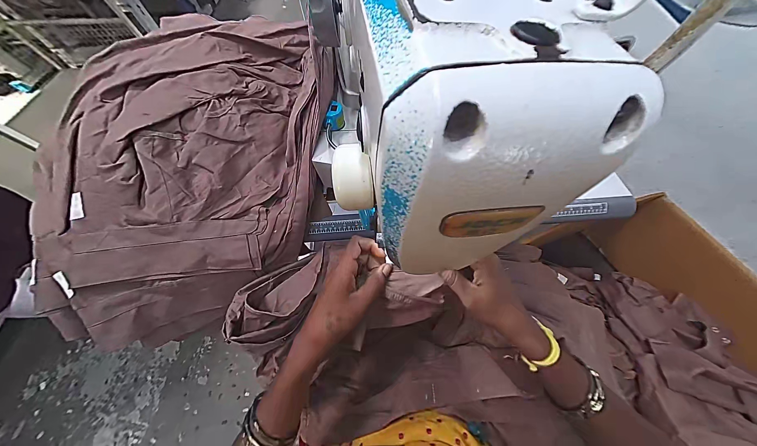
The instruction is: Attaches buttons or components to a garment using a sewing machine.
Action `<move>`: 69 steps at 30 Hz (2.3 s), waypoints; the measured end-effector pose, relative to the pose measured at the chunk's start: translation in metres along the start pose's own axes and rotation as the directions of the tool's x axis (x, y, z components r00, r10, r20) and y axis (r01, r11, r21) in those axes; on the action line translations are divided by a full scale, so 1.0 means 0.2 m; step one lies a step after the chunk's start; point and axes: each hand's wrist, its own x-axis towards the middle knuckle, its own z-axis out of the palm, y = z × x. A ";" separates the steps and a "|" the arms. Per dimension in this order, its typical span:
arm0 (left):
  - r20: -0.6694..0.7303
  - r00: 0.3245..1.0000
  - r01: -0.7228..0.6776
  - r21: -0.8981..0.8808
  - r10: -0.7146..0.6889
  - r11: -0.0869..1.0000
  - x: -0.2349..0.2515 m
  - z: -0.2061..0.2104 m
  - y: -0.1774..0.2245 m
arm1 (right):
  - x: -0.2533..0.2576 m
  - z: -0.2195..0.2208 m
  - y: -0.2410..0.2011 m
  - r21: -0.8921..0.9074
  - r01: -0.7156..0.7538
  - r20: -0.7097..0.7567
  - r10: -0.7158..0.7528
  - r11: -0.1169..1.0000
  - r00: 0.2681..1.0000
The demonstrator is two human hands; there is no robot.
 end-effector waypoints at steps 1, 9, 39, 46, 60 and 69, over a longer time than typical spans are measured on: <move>-0.021 0.998 0.060 -0.101 -0.063 0.993 0.03 0.01 0.00 | 0.02 0.01 0.02 0.052 -0.041 -0.015 0.042 0.998 0.999; -0.116 0.965 0.220 -0.125 -0.235 0.967 0.08 0.05 0.07 | 0.06 0.01 0.04 0.219 -0.168 -0.033 0.179 0.961 0.983; -0.147 0.965 0.211 -0.055 -0.217 0.976 0.07 0.06 0.02 | 0.19 -0.40 0.22 -0.296 -0.233 -0.210 0.175 0.926 0.962; 0.446 0.884 -0.237 0.167 0.141 0.957 -0.30 0.07 0.22 | 0.13 -0.05 -0.04 -0.559 0.622 0.167 -0.660 0.549 0.733; 0.296 0.954 -0.127 0.299 0.035 0.946 -0.41 -0.18 -0.08 | -0.40 -0.21 0.50 -0.100 -0.725 0.047 0.731 0.682 0.681; 0.338 0.939 0.201 -0.381 -0.066 0.902 -0.42 -0.13 0.00 | -0.38 -0.14 -0.04 -0.053 0.215 0.239 -0.197 0.975 0.951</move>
